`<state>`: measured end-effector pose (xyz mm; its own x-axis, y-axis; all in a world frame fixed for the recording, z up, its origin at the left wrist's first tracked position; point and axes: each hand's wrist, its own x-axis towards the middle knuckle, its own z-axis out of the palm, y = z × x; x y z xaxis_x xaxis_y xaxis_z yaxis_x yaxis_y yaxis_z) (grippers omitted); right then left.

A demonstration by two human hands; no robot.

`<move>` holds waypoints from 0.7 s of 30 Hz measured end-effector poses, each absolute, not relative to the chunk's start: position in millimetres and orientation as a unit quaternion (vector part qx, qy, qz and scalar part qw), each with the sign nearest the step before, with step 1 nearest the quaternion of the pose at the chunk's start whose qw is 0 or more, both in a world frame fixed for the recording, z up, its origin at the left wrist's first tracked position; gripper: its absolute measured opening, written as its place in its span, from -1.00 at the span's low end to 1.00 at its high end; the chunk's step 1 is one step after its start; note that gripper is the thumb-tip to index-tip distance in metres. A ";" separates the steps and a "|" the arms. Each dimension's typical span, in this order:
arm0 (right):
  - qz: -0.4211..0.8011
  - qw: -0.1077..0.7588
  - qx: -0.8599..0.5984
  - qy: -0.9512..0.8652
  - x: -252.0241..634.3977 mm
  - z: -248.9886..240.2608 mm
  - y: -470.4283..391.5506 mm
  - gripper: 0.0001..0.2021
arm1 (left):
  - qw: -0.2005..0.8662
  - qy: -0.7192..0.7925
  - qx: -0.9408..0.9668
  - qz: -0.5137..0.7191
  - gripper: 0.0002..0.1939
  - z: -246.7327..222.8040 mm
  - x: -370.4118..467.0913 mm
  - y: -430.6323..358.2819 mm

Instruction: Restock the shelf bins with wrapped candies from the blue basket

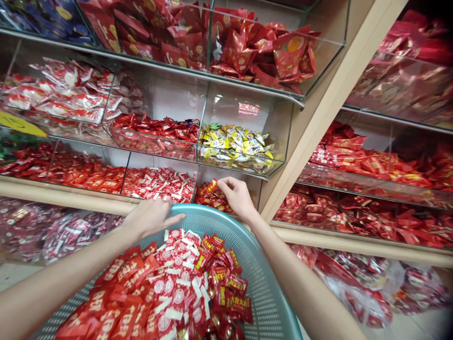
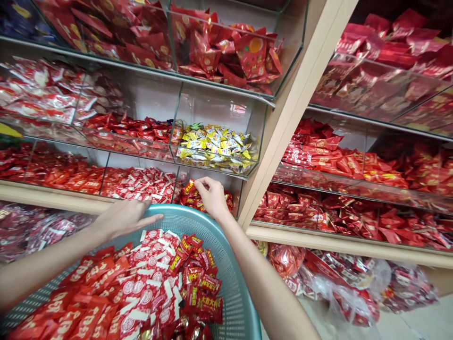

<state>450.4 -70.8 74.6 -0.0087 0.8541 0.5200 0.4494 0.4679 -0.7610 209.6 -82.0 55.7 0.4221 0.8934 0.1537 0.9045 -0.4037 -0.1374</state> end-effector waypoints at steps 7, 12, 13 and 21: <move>0.367 0.351 -0.442 -0.739 463.2 78.4 -145.2 -0.76 | 0.115 -0.532 -0.839 -0.014 -0.25 57.6 208.7 -82.8; 0.463 0.167 -0.443 -0.749 480.3 66.8 -175.0 -0.79 | 0.128 -0.531 -0.837 -0.019 -0.24 55.6 209.0 -82.3; 0.468 0.145 -0.454 -0.745 481.4 64.4 -175.2 -0.80 | 0.128 -0.531 -0.837 -0.019 -0.25 55.5 209.5 -82.4; 0.448 0.102 -0.501 -0.734 469.4 47.1 -158.1 -0.78 | 0.119 -0.529 -0.840 -0.021 -0.28 56.6 209.8 -84.0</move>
